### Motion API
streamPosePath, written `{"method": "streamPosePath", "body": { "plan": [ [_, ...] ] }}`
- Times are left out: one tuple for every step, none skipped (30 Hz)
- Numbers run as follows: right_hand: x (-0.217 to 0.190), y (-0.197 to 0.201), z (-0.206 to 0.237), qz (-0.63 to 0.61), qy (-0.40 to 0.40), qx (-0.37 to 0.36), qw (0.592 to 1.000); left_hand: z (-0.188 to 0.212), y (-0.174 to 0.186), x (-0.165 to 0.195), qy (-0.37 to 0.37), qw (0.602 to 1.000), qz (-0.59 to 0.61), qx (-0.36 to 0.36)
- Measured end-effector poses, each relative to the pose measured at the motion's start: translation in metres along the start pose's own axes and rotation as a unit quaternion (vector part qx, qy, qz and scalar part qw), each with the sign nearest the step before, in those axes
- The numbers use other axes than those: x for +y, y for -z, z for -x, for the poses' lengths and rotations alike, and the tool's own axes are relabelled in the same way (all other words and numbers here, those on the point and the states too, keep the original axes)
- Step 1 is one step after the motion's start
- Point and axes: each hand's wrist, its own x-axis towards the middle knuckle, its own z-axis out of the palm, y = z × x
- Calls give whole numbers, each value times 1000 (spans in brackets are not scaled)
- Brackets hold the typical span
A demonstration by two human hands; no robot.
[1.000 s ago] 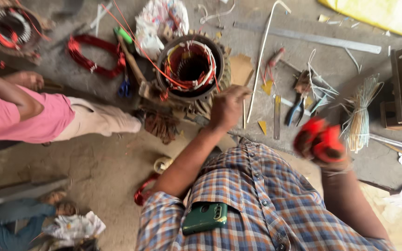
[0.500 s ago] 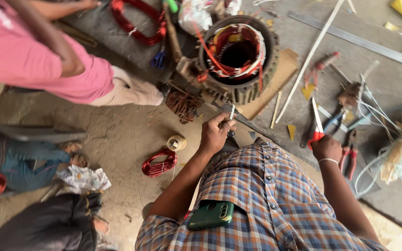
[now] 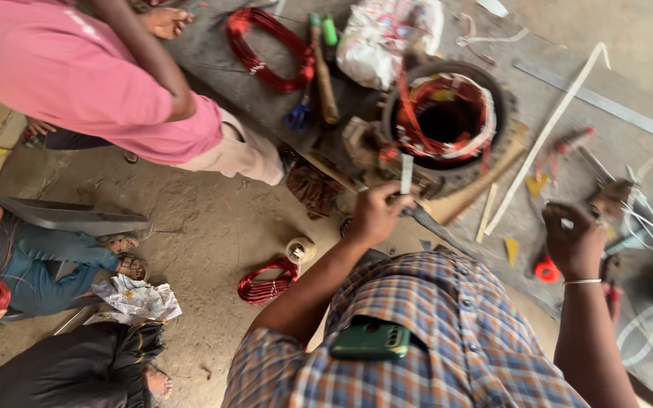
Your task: The person winds copper wire into the slots of a motor stator, trims excess wire with pliers, and secures the ends with white plastic ties. They repeatedly insert ties, pull them tight, and cut off the excess to fasten the windings in place.
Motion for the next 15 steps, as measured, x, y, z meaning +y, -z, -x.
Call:
{"method": "streamPosePath", "body": {
  "plan": [
    [-32,-3,-8,-47,47,26,997,-8,6,-3,0,1000,16,-24],
    [-66,-9,-15,-73,95,19,993,-15,13,-5,-13,999,11,-38],
    [-102,-18,-25,-99,144,11,985,-21,22,-6,-26,998,6,-50],
    [-138,-31,-35,-107,176,2,979,-27,35,-7,-39,997,2,-62],
    [-172,-45,-47,-113,208,-6,972,-29,50,-7,-83,996,12,-40],
    [-200,-53,-56,-117,240,-14,964,-30,65,-7,-128,991,23,-18],
    [-226,-64,-61,-109,242,0,964,-32,80,-7,-172,984,34,4],
    [-253,-79,-66,-102,246,14,964,-34,97,-8,-113,988,101,-18],
    [-276,-91,-69,-98,247,26,964,-35,113,-10,-52,984,166,-42],
    [-295,-98,-67,-88,249,30,964,-36,130,-14,11,971,229,-69],
    [-313,-104,-64,-79,249,34,965,-38,147,-18,12,978,199,-62],
    [-330,-108,-62,-68,250,38,965,-41,161,-22,14,984,170,-53],
    [-347,-108,-61,-81,265,29,960,-44,172,-24,16,989,143,-43],
    [-362,-108,-58,-92,277,19,956,-49,183,-26,-46,991,127,5],
    [-377,-108,-53,-103,286,14,953,-54,194,-28,-109,987,111,48]
  ]
}}
